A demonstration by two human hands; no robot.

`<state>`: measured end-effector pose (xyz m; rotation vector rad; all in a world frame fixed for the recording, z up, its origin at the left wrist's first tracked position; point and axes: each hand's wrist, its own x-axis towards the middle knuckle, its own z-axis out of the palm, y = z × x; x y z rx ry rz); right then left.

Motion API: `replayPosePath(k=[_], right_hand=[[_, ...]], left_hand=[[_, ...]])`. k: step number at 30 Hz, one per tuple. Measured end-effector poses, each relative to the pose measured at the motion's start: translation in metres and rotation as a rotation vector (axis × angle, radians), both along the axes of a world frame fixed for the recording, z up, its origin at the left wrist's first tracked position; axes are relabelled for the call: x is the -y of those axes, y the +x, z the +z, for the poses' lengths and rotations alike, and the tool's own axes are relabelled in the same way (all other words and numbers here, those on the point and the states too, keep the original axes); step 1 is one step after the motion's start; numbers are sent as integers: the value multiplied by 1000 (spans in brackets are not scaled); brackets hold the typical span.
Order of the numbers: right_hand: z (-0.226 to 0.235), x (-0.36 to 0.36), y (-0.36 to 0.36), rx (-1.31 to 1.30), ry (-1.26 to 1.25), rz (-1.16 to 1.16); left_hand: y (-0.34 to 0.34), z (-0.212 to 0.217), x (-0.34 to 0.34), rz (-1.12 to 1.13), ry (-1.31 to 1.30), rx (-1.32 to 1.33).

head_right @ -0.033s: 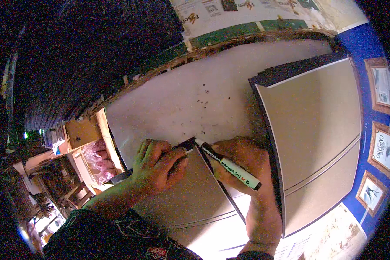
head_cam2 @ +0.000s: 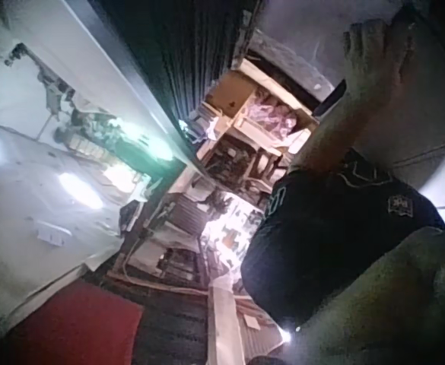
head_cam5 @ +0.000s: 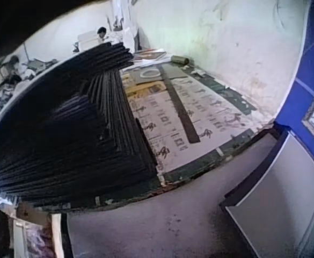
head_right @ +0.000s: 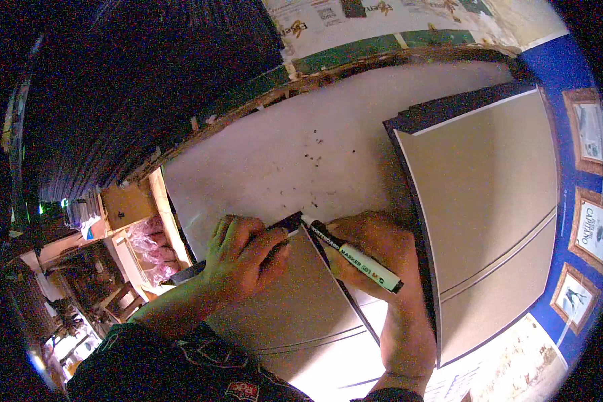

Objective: The person marks the edges and corners of a cardboard book cover using a marker, folds the cover at the creases, and stacks it with other items.

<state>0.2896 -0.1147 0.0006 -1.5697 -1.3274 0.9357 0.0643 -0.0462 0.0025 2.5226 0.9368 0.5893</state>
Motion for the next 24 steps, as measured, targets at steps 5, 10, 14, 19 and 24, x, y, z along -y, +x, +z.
replayPosePath(k=[5, 10, 14, 19, 24], right_hand=[[-6, 1, -3, -52, 7, -23], [-1, -2, -3, 9, 71, 16], [6, -3, -5, 72, -3, 1], [-2, 0, 1, -60, 121, 34], [-3, -3, -1, -30, 141, 80]], left_hand=[[-3, -6, 1, -40, -6, 1], [-1, 1, 1, -13, 8, -9], [0, 3, 1, 4, 27, -21], [1, 0, 2, 0, 47, -6], [-1, -1, 3, 9, 52, -15]])
